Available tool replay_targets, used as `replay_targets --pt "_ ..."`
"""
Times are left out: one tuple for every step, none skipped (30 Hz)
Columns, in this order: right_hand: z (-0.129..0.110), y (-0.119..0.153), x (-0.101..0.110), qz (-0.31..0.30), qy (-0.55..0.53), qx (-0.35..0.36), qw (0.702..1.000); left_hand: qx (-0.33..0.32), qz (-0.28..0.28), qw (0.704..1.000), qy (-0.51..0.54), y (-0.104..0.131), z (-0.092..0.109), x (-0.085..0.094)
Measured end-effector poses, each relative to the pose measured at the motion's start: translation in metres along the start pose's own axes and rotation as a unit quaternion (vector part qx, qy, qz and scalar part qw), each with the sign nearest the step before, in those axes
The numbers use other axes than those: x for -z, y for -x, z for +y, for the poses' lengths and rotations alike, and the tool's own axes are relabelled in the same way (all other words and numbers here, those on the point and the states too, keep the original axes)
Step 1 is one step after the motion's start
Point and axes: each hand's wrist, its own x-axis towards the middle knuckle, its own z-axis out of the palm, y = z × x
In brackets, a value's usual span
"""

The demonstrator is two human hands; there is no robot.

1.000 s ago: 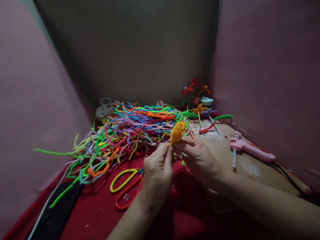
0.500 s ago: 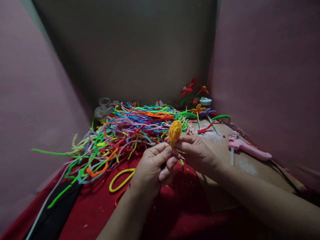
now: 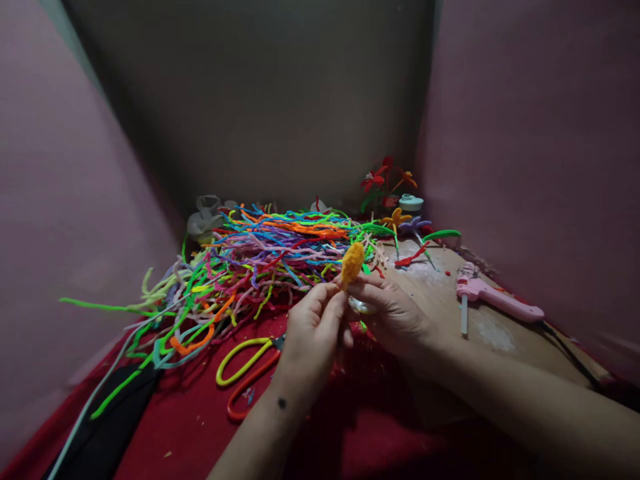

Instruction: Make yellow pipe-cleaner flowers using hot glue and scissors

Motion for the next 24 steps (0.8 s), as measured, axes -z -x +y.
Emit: replay_targets --pt "0.000 0.000 0.000 0.010 0.002 0.005 1.000 -0.047 0.033 0.997 -0.051 0.001 -0.002 -0.001" --pt "0.000 0.001 -0.001 0.021 0.006 0.013 1.000 -0.089 0.058 0.990 -0.097 0.003 -0.004 -0.002" --pt "0.001 0.001 0.000 0.029 0.015 0.020 0.999 -0.122 0.073 0.981 -0.133 0.004 -0.005 -0.003" --pt "0.001 0.002 0.000 0.033 0.027 0.028 0.999 -0.142 0.080 0.974 -0.157 0.004 -0.006 -0.002" --pt "0.001 0.002 0.000 0.032 0.040 0.038 0.998 -0.148 0.083 0.971 -0.166 0.004 -0.007 -0.002" --pt "0.002 0.002 0.001 0.030 0.052 0.049 0.997 -0.142 0.082 0.974 -0.159 0.004 -0.007 -0.002" --pt "0.002 0.002 0.001 0.026 0.064 0.058 0.996 -0.124 0.076 0.980 -0.136 0.004 -0.006 -0.001" --pt "0.002 0.003 0.001 0.023 0.073 0.065 0.995 -0.100 0.064 0.988 -0.098 0.003 -0.005 -0.001" --pt "0.001 0.003 0.002 0.017 0.079 0.068 0.994 -0.073 0.048 0.995 -0.052 0.003 -0.003 0.000" --pt "0.000 0.003 0.001 0.010 0.080 0.069 0.994 -0.046 0.028 0.999 -0.003 0.002 -0.002 0.000" --pt "-0.001 0.003 0.001 0.001 0.078 0.067 0.995 -0.023 0.005 0.999 0.045 0.002 0.000 0.001" --pt "-0.002 0.003 0.002 -0.014 0.073 0.063 0.995 -0.001 -0.021 0.996 0.090 0.001 0.001 0.001" --pt "-0.004 0.003 0.002 -0.033 0.064 0.057 0.996 0.019 -0.048 0.990 0.131 0.001 0.002 0.002" --pt "-0.006 0.003 0.002 -0.055 0.056 0.046 0.996 0.037 -0.076 0.982 0.169 0.001 0.002 0.004" --pt "-0.007 0.003 0.003 -0.078 0.050 0.034 0.995 0.055 -0.105 0.972 0.203 0.000 0.001 0.005" --pt "-0.009 0.003 0.003 -0.096 0.047 0.023 0.994 0.072 -0.132 0.961 0.232 -0.001 0.001 0.007" --pt "-0.010 0.003 0.004 -0.108 0.048 0.016 0.993 0.088 -0.157 0.951 0.253 -0.001 0.000 0.008" --pt "-0.010 0.003 0.005 -0.109 0.052 0.013 0.993 0.101 -0.175 0.943 0.265 -0.002 -0.001 0.010" --pt "-0.011 0.003 0.005 -0.101 0.055 0.014 0.993 0.110 -0.186 0.939 0.268 -0.003 -0.001 0.011" --pt "-0.010 0.003 0.005 -0.088 0.056 0.017 0.994 0.115 -0.188 0.940 0.260 -0.004 -0.001 0.011" --pt "-0.010 0.003 0.005 -0.073 0.054 0.021 0.996 0.112 -0.179 0.948 0.238 -0.004 0.000 0.010" --pt "-0.009 0.003 0.005 -0.059 0.052 0.023 0.997 0.098 -0.159 0.962 0.201 -0.004 0.000 0.009" --pt "-0.008 0.002 0.004 -0.047 0.051 0.027 0.997 0.069 -0.127 0.978 0.149 -0.004 0.001 0.007" --pt "-0.007 0.002 0.004 -0.035 0.052 0.032 0.998 0.030 -0.090 0.992 0.083 -0.003 0.001 0.005"
